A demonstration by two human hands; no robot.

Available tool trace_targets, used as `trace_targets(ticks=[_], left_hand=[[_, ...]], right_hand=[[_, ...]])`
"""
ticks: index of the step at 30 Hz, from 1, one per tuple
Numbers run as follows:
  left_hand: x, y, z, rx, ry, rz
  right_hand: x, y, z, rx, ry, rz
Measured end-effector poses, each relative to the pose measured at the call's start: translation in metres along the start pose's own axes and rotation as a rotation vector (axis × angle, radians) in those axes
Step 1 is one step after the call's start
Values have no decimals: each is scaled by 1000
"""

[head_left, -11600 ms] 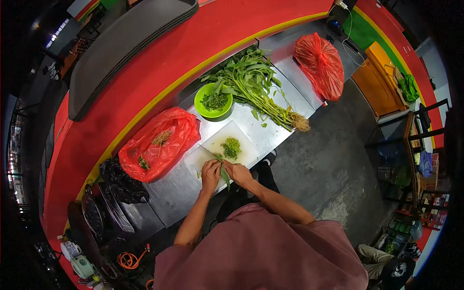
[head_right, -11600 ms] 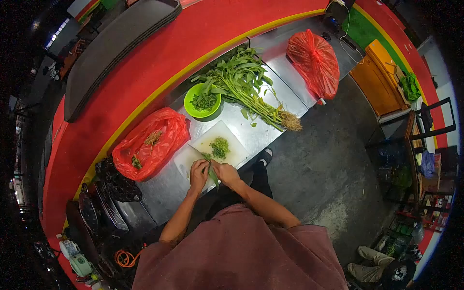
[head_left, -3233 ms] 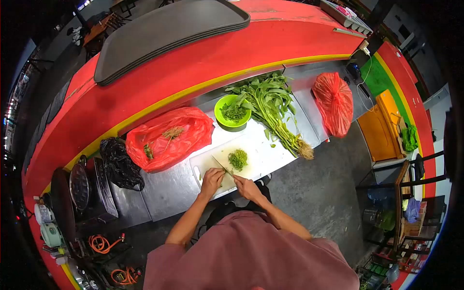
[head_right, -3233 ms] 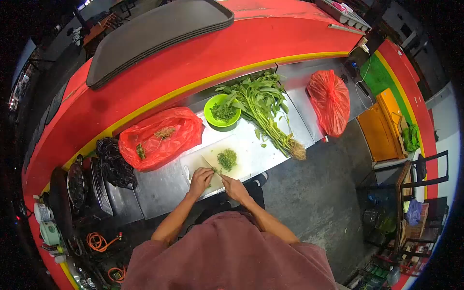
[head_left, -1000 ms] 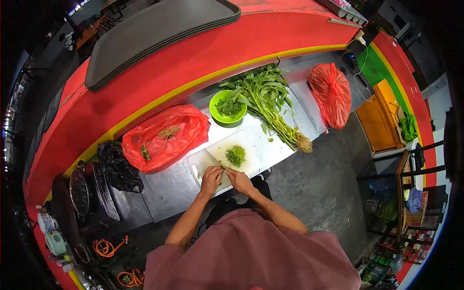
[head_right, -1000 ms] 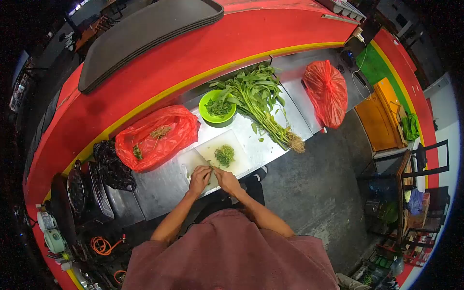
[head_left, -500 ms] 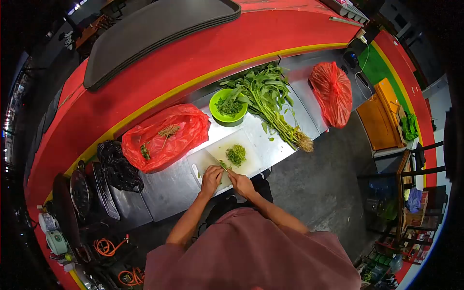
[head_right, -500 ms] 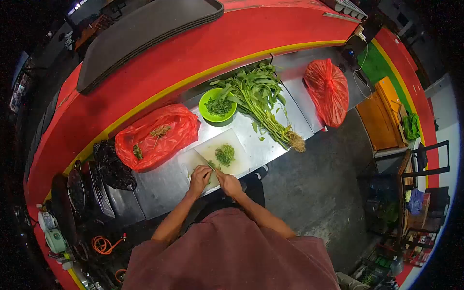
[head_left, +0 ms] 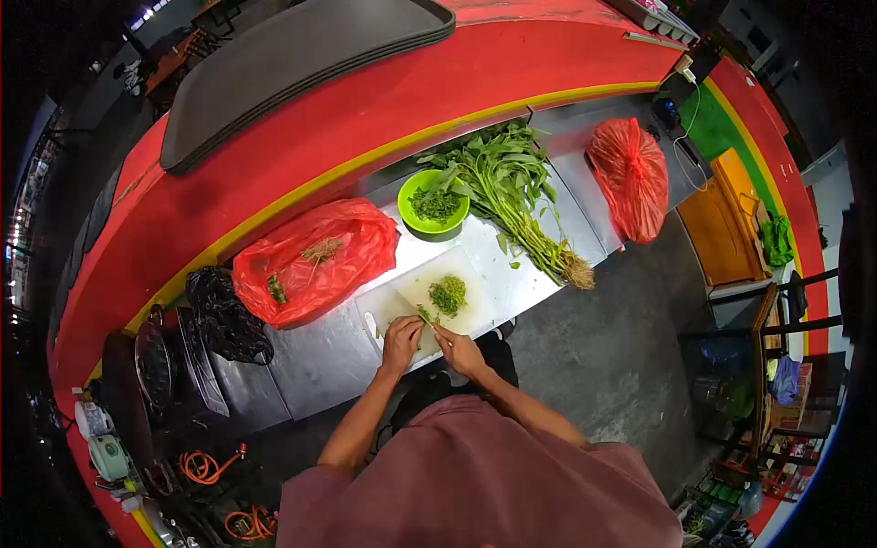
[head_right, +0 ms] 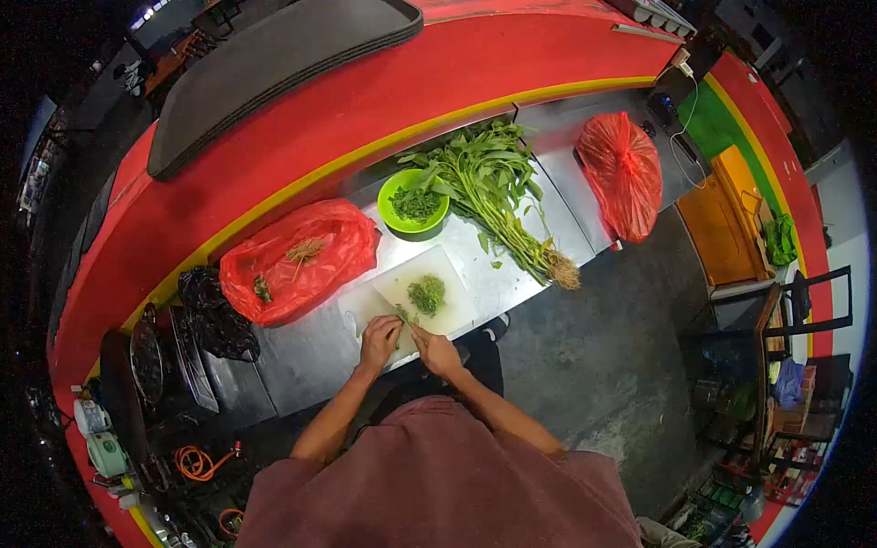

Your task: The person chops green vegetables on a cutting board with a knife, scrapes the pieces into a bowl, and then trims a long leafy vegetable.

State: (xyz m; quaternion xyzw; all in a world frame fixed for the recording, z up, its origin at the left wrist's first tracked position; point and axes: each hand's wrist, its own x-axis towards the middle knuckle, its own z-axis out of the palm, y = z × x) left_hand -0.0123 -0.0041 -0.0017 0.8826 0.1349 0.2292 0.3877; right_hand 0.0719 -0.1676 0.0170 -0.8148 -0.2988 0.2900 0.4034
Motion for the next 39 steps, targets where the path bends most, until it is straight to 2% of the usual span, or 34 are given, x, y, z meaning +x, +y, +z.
trace_targets(ticks=[7, 11, 12, 13, 15, 17, 19, 23, 31, 33, 35, 39], left_hand=[[-5, 2, 1, 8, 10, 21], [-7, 1, 1, 48, 11, 44], [-8, 1, 1, 50, 14, 44], [-8, 2, 2, 51, 15, 44], [-10, 2, 3, 23, 37, 4], [-10, 2, 4, 30, 30, 2], [-10, 2, 3, 37, 20, -2], [-9, 4, 3, 24, 18, -15], [-12, 1, 4, -29, 28, -65], [-13, 0, 4, 77, 56, -10], [-14, -2, 7, 67, 51, -44], [-13, -2, 5, 60, 36, -31]], right_hand=[[16, 2, 5, -123, -36, -28], [24, -7, -5, -11, -89, -5], [24, -5, -2, 44, -24, -94], [19, -2, -2, 44, -25, -95], [9, 2, -4, -16, -93, 38], [4, -1, -4, 4, -109, 65], [-1, 3, 3, -9, -17, 20], [7, 10, 14, -95, 21, -58], [16, -5, 0, -39, -35, -23], [8, -5, -3, -55, -41, -9], [0, -3, -3, -42, -41, 56], [-3, 3, 5, -119, -18, 9]])
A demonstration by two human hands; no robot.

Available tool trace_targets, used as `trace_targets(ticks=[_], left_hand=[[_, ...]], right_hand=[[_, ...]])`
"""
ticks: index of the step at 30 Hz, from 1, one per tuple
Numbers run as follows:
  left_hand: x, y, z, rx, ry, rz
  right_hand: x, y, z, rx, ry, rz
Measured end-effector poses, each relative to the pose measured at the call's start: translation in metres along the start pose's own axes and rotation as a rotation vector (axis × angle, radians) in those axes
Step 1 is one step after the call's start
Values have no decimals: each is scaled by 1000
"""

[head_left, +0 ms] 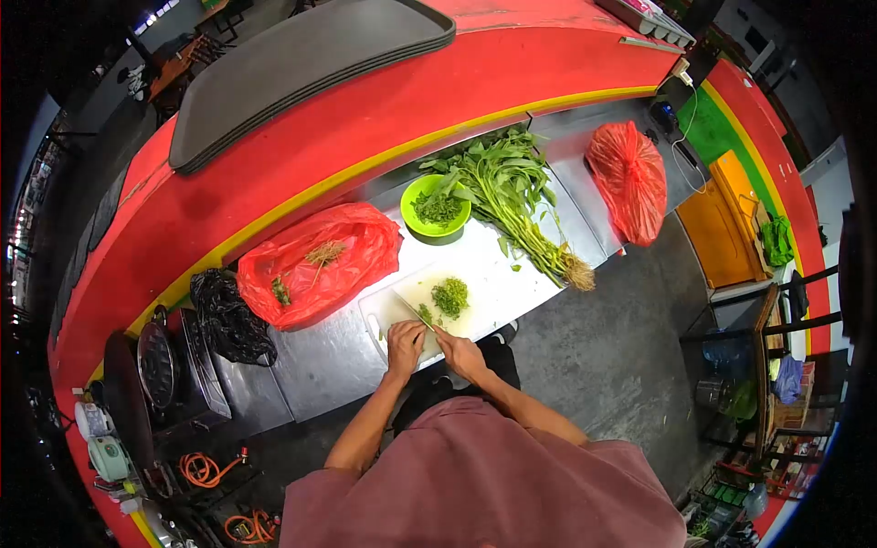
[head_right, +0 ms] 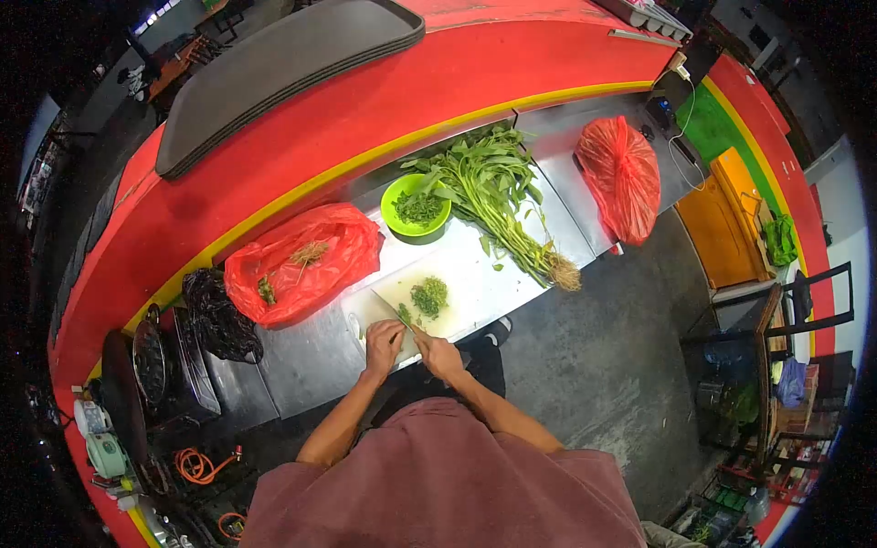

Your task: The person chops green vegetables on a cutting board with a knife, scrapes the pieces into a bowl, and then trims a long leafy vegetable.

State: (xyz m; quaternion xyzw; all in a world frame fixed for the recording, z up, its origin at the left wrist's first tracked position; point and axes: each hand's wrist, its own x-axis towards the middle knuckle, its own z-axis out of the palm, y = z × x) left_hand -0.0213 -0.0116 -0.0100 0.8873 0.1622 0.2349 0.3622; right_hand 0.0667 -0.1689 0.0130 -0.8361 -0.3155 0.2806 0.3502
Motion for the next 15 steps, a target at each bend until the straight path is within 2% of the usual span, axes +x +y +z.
trace_targets(ticks=[5, 10, 15], left_hand=[[0, 5, -2, 62, -17, 42], [-4, 6, 3, 79, -20, 28], [-9, 4, 10, 25, 66, 59]], right_hand=[[24, -4, 6, 22, 57, -101], [35, -8, -8, 43, -20, -91], [20, 3, -27, -76, -33, -28]])
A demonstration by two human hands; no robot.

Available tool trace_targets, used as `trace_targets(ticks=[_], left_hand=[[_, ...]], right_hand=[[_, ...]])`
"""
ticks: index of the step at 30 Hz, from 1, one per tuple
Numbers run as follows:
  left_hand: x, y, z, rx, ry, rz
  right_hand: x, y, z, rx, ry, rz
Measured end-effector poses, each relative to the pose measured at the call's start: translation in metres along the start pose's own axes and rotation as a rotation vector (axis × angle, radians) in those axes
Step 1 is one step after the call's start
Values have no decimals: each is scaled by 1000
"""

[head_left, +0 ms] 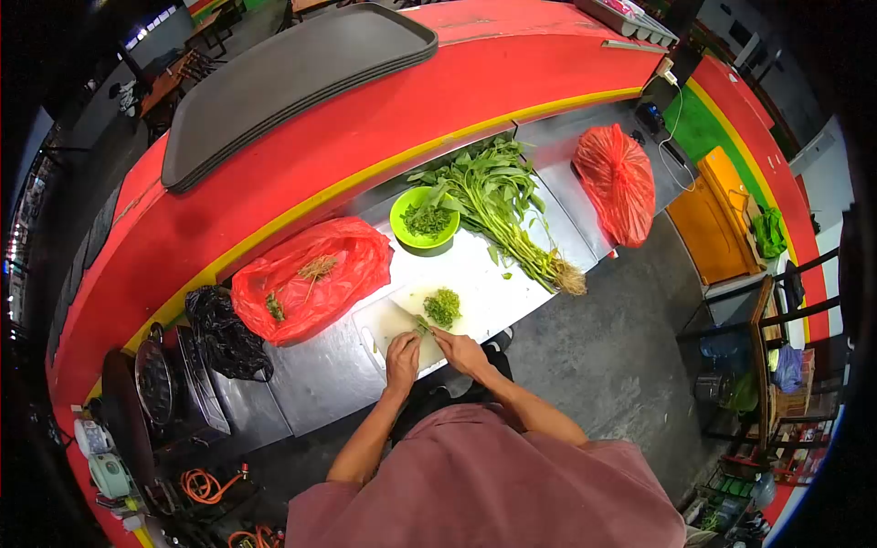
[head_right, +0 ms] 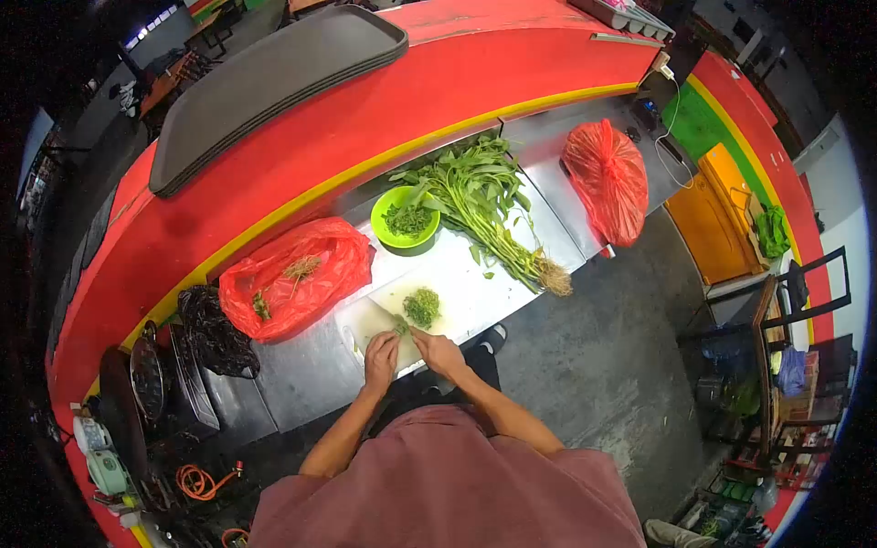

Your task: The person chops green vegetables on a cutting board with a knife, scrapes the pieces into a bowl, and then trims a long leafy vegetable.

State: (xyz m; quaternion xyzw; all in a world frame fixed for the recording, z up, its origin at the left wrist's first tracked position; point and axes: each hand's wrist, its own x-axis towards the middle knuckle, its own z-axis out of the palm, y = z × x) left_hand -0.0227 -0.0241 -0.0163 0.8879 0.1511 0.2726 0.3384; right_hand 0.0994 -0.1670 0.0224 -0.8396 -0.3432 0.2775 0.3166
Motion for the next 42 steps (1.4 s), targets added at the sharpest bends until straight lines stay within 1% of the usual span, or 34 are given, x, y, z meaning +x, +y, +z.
trace_targets(ticks=[1, 2, 3, 5, 9, 10, 13, 15, 17, 18, 21, 22, 25, 26, 29, 33, 34, 37, 39, 41, 42], left_hand=[[1, 0, 1, -4, 5, -8], [1, 0, 1, -6, 8, -10], [1, 0, -1, 13, -3, 8], [7, -2, -2, 28, -12, 28], [9, -6, -1, 10, -43, 33], [9, -7, -2, 0, -42, 36], [10, -9, -3, 10, -47, 62], [11, -8, -5, -8, -61, 49], [14, -7, -7, -20, -65, 51], [14, -8, -8, -9, -71, 65], [13, -9, -7, -6, -77, 73], [14, -10, -6, -15, -73, 73], [15, -8, -6, -34, -67, 53], [15, -6, -6, -18, -60, 62], [19, 1, -12, -1, -73, 75], [17, -5, -12, -20, -106, 82], [16, -5, -12, -6, -102, 95], [17, -11, -10, -20, -108, 106], [17, -11, -10, -33, -98, 106], [19, -9, -12, -22, -118, 114], [20, -8, -12, -24, -122, 115]], right_hand=[[-4, 0, -4, 16, -14, 50], [-2, 10, 2, 84, 12, 64], [-5, 12, 2, 81, 11, 64], [-6, 17, 1, 157, 99, 65], [-19, -10, -19, 213, -7, 173], [-22, -2, -7, 239, 53, 114], [-34, 0, 6, 272, 60, 80], [-39, 2, 10, 286, 10, 120], [-42, 2, 12, 350, -31, 229], [-43, 5, 14, 350, -36, 231], [-40, 16, 9, 260, 85, 141], [-37, 3, -11, 200, -17, 280], [-33, 2, -23, 217, 1, 270], [-29, 13, -12, 204, 66, 178], [-30, -1, -15, 272, 20, 196], [-37, -7, -7, 287, -58, 197], [-38, -1, 2, 236, -4, 124], [-39, 1, 8, 236, 21, 72], [-39, -4, 3, 255, 13, 96], [-39, -14, -8, 248, -78, 184], [-38, -13, -9, 250, -76, 188]])
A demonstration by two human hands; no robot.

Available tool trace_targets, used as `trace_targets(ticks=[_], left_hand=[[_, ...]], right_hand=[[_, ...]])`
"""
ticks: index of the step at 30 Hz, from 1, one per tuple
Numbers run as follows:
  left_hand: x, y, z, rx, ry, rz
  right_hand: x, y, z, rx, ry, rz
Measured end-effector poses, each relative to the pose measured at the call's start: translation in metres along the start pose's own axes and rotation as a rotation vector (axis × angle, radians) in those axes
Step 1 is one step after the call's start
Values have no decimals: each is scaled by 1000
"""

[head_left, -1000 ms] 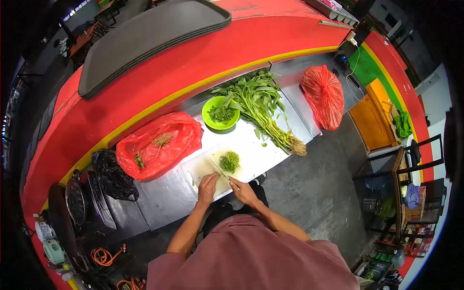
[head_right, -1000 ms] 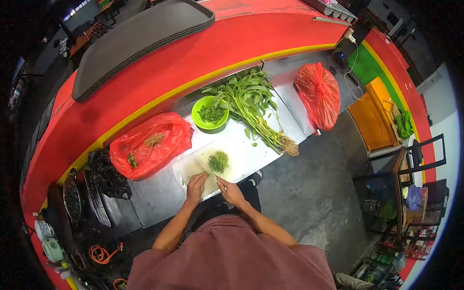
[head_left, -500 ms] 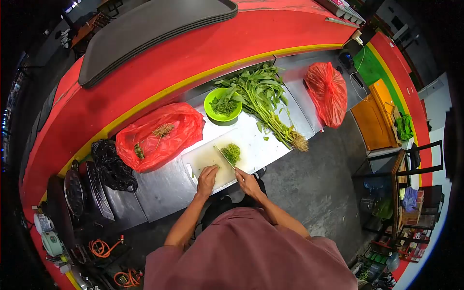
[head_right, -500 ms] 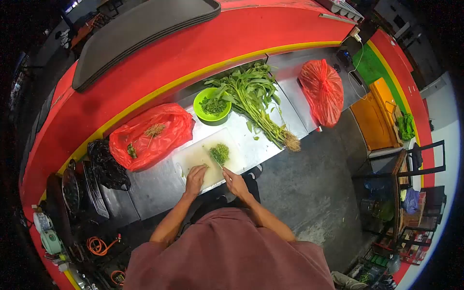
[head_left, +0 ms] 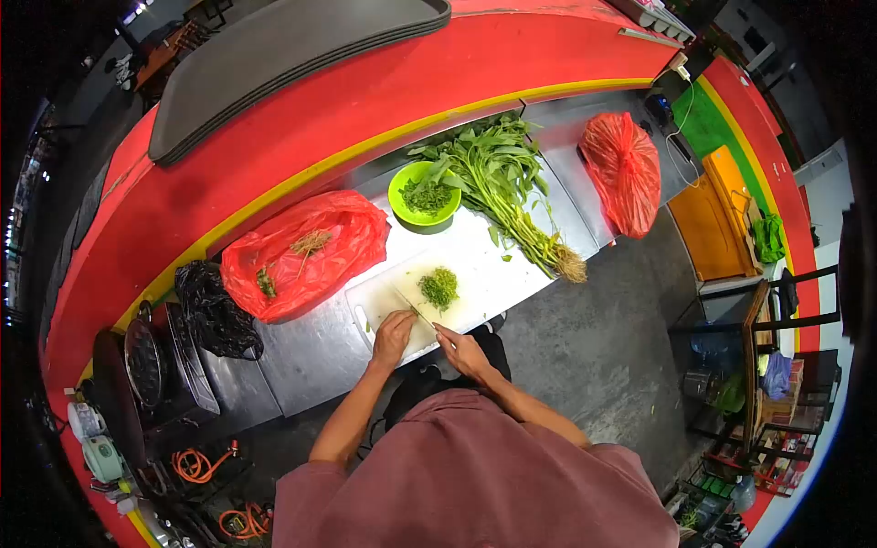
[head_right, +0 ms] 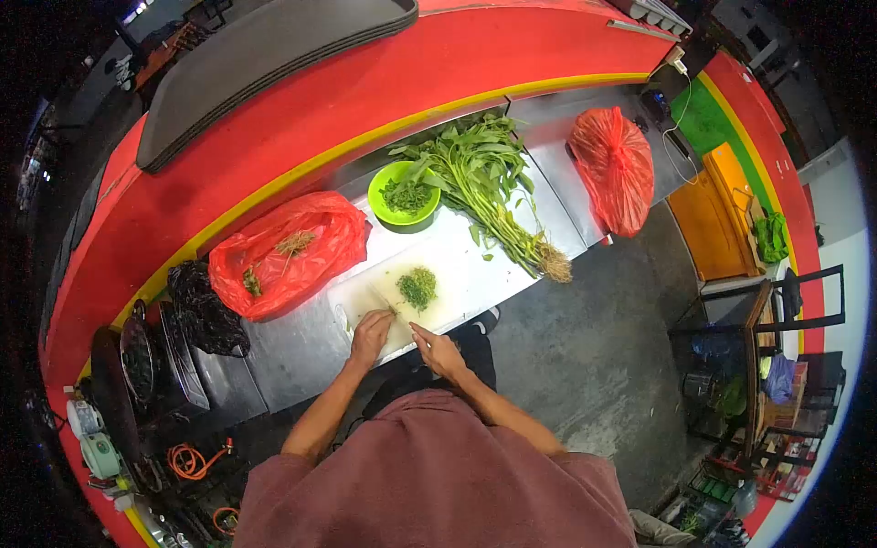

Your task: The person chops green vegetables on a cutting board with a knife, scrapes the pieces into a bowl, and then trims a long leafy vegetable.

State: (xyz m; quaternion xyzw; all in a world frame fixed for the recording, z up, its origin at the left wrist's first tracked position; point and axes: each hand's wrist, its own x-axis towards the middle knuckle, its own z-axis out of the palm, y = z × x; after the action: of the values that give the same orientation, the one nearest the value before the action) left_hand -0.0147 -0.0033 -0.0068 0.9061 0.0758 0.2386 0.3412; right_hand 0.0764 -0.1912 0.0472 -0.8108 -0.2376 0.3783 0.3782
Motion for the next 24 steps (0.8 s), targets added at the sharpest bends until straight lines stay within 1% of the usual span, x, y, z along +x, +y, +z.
trace_targets(ticks=[3, 5, 9, 11, 15, 19, 21, 24], left_hand=[[1, 0, 0, -6, 1, -14], [-2, -5, 3, -26, 15, -5], [-3, -5, 4, -18, 2, -21], [-2, -5, 3, -38, 2, -23], [-2, -1, 0, -37, -23, -38], [-2, 2, 0, -10, -17, -31], [-4, 2, 1, -56, -13, -77], [-3, 4, 0, -36, 10, -63]], right_hand=[[3, 4, 3, -22, -31, 18], [9, 20, 12, -49, 60, -133], [9, 13, 8, -81, 10, -59], [15, 13, 11, -155, 26, -110], [27, 15, 15, -186, 33, -142], [34, 4, 6, -103, 3, -154], [30, -1, 2, -62, -49, -89], [22, 0, 1, -43, -31, -103]])
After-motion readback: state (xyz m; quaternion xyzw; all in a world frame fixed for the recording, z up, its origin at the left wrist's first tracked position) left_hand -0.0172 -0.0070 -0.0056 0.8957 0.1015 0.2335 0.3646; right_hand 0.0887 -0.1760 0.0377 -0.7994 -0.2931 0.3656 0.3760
